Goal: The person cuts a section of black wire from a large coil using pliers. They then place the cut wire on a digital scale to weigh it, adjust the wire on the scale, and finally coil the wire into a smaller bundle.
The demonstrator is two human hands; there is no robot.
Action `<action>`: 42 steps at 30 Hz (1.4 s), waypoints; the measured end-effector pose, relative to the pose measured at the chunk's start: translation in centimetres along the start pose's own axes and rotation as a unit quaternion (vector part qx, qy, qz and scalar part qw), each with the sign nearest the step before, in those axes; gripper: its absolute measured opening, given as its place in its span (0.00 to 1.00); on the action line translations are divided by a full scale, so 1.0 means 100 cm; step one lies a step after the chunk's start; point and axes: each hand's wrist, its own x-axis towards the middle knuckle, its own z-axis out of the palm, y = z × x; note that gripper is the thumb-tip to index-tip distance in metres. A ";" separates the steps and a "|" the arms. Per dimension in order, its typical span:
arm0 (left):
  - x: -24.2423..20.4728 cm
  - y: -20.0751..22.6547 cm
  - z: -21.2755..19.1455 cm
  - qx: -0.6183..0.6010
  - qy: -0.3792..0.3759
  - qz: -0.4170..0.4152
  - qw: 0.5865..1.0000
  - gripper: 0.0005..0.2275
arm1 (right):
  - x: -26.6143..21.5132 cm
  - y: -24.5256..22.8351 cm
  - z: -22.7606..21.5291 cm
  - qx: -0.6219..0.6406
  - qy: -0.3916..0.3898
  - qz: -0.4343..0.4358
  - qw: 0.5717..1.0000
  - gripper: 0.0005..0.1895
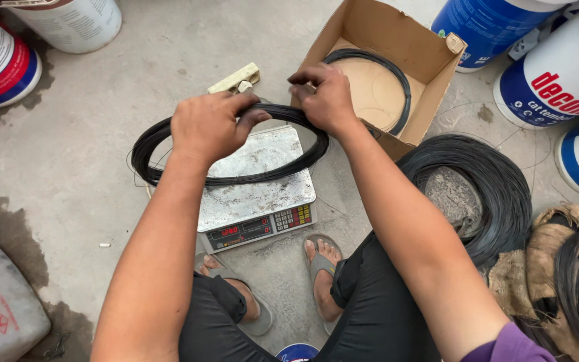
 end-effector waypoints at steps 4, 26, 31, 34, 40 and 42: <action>0.008 -0.004 -0.004 -0.018 -0.079 -0.063 0.995 0.15 | -0.033 -0.029 -0.007 0.044 0.009 -0.059 0.997 0.06; -0.006 -0.009 -0.027 -0.074 -0.082 -0.095 0.989 0.12 | -0.047 -0.054 -0.018 -0.064 -0.029 -0.193 0.979 0.04; -0.010 0.012 -0.018 -0.057 -0.036 0.027 0.997 0.14 | -0.020 -0.026 -0.001 -0.100 0.090 -0.260 0.956 0.03; -0.015 0.014 -0.010 -0.022 0.002 0.085 0.996 0.21 | -0.015 -0.017 0.012 -0.005 -0.025 -0.161 0.987 0.04; -0.012 0.011 0.003 0.037 -0.004 0.098 0.994 0.13 | -0.014 -0.021 0.011 0.121 -0.094 -0.077 0.985 0.05; -0.007 0.008 0.000 0.019 -0.010 0.060 0.998 0.12 | -0.015 -0.036 -0.007 -0.083 0.215 -0.323 0.918 0.05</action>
